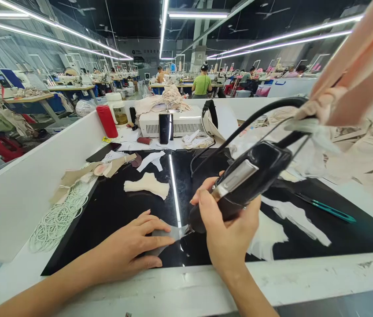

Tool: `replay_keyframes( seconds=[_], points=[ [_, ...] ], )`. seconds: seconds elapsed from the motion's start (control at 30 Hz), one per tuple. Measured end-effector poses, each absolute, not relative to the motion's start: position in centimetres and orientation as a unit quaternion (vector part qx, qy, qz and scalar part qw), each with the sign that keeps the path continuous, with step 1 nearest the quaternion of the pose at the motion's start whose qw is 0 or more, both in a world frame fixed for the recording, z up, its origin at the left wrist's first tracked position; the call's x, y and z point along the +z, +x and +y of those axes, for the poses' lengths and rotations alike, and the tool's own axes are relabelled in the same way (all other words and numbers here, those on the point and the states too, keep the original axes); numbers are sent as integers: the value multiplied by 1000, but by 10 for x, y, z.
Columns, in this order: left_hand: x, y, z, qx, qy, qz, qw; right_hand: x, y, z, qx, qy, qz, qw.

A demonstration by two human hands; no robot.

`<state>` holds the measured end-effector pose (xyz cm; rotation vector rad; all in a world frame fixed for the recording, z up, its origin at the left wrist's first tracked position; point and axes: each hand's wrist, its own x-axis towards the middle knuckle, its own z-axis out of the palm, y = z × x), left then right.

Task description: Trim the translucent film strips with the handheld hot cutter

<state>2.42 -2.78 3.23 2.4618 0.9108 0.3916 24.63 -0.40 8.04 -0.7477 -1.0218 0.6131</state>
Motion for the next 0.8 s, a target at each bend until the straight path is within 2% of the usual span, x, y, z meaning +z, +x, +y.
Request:
replay_keyframes(
  seconds=[0.57,0.8],
  points=[
    [32,24,-29,170,891,343,243,76,251,-1,258,-361,-486,753],
    [17,22,-20,265,829,466,158,81,252,0,244,-381,-488,746]
  ],
)
